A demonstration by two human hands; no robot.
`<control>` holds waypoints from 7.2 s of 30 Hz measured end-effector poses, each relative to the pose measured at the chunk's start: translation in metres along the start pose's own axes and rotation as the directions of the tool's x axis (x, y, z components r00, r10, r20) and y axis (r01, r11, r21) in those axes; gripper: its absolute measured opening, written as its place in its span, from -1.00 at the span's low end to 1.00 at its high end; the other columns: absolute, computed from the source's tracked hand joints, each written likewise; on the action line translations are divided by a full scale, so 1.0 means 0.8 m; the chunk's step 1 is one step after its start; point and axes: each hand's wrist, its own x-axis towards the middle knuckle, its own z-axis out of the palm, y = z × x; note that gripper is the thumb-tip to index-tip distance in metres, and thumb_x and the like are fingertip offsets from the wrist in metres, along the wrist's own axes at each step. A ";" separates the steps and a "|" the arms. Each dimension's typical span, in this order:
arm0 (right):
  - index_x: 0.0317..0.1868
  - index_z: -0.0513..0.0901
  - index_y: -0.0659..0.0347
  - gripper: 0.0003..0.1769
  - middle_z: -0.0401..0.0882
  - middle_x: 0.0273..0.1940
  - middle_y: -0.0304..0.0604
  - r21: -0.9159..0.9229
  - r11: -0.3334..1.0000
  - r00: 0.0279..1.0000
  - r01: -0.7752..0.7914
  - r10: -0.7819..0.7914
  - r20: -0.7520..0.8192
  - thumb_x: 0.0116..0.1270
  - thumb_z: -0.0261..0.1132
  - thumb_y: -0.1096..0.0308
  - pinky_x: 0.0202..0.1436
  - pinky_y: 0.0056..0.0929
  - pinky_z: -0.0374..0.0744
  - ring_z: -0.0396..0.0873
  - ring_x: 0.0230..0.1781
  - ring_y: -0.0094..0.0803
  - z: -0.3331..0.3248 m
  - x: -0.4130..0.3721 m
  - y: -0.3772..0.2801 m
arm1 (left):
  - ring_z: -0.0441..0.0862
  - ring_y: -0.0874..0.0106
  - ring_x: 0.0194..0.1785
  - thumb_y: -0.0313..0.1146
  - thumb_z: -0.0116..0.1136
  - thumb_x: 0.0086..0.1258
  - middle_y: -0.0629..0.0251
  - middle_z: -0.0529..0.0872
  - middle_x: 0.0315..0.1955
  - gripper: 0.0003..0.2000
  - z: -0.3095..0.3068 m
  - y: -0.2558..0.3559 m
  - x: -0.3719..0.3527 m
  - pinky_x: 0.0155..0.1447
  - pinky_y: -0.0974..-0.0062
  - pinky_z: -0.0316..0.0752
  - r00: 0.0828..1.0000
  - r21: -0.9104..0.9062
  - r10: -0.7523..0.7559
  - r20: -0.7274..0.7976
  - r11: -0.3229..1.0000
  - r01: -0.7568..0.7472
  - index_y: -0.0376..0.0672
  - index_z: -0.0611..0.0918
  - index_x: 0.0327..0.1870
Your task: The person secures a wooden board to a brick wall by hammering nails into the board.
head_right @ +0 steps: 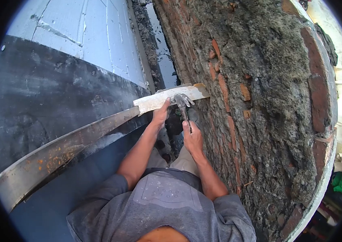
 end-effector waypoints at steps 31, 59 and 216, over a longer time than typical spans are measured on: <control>-0.20 0.63 0.32 -0.41 0.46 -0.52 -0.21 0.028 0.999 0.998 0.031 -0.030 -0.060 0.52 0.05 -0.13 -0.30 -0.38 0.40 0.40 -0.45 -0.45 -0.002 0.000 0.024 | 0.51 0.35 0.21 -0.11 0.31 0.38 0.21 0.62 0.14 -0.48 0.002 -0.006 -0.009 0.34 0.45 0.30 0.980 0.109 0.192 -0.044 0.976 -0.186 -0.31 0.56 0.20; 0.04 0.61 0.25 -0.41 0.65 -0.21 0.27 -0.069 0.994 0.996 0.080 -0.077 0.048 0.51 0.01 -0.16 -0.06 -0.06 0.52 0.62 -0.17 0.19 0.034 0.014 -0.004 | 0.56 0.52 -0.37 -0.19 0.28 0.35 0.35 0.67 -0.31 -0.73 -0.028 -0.071 0.040 -0.31 0.51 0.42 0.970 -0.017 -0.245 0.000 0.969 0.245 -0.20 0.68 -0.11; 0.12 0.52 0.21 -0.37 0.67 -0.33 0.18 0.096 0.994 0.972 0.052 -0.073 0.223 0.23 0.42 -0.07 -0.18 -0.10 0.58 0.70 -0.25 0.10 0.061 -0.015 -0.054 | 0.11 0.66 -0.70 0.25 0.14 0.37 0.31 0.69 -0.38 -0.46 -0.033 -0.148 0.081 -0.65 0.61 0.08 0.994 0.151 -0.111 -0.023 0.982 0.113 -0.02 0.53 0.09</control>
